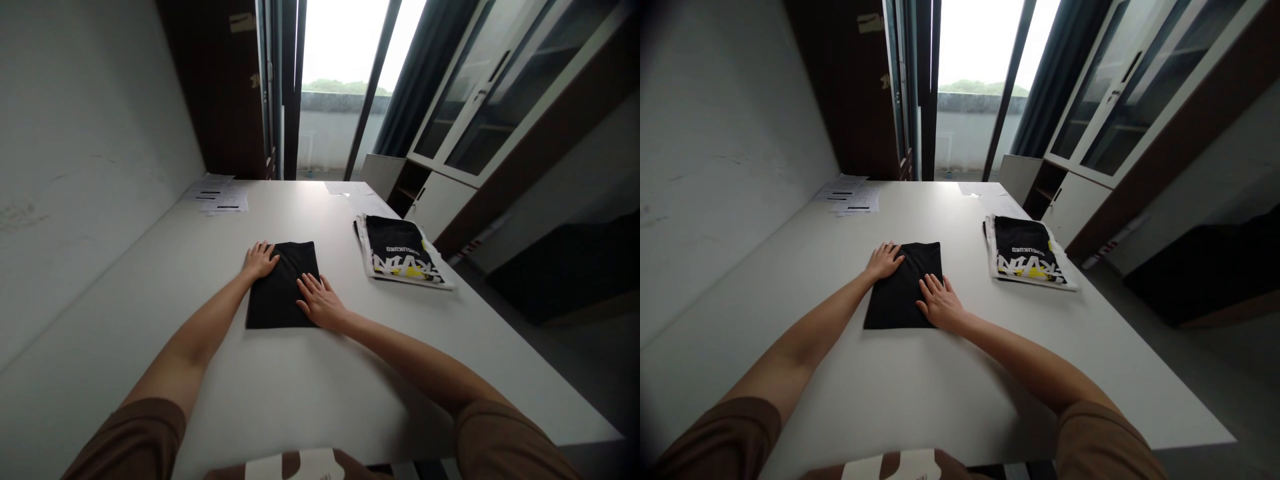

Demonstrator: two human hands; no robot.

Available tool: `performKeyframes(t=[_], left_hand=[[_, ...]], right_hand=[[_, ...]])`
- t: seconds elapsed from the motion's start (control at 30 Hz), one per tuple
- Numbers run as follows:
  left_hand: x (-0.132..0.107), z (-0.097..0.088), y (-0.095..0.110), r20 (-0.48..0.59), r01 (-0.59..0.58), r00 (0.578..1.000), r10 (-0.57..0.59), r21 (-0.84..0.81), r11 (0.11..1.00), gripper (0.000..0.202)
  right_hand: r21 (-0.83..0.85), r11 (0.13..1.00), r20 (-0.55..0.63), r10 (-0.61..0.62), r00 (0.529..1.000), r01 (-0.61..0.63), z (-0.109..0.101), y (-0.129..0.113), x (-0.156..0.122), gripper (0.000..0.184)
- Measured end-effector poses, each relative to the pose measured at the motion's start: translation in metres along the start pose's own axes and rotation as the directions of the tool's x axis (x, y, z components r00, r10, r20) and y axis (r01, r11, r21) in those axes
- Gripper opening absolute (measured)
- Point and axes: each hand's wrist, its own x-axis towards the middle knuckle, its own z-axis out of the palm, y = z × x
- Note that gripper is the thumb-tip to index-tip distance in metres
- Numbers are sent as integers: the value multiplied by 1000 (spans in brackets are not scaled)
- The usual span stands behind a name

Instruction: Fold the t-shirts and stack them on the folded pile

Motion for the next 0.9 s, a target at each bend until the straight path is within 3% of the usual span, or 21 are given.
performKeyframes(t=[0.1,0.2,0.33,0.43,0.53,0.63,0.77,0.9], left_hand=[[-6,5,0,-73,6,997,-7,-9,1000,66],[-18,10,3,-123,15,992,-18,-22,1000,66],[-27,8,5,-103,77,991,-81,-42,996,66],[-27,3,2,-165,161,972,-167,-50,986,67],[-30,-4,-3,-276,294,909,-311,-102,950,66],[-39,-9,-5,-335,355,858,-389,-159,921,61],[-54,-14,1,-341,320,883,-323,-68,945,61],[-60,-21,6,-244,317,918,-312,-20,948,67]], right_hand=[[21,999,10,-43,999,42,1,-6,5,67],[51,999,28,-19,999,18,6,-3,30,65],[69,993,82,87,993,-93,10,25,77,66],[34,967,77,251,965,-254,7,52,98,63],[-15,906,-48,423,905,-424,2,67,94,58],[-32,863,-120,497,859,-504,-4,69,78,48],[-68,857,-66,507,859,-511,-14,57,62,41],[-75,882,8,467,884,-465,-17,37,60,38]])
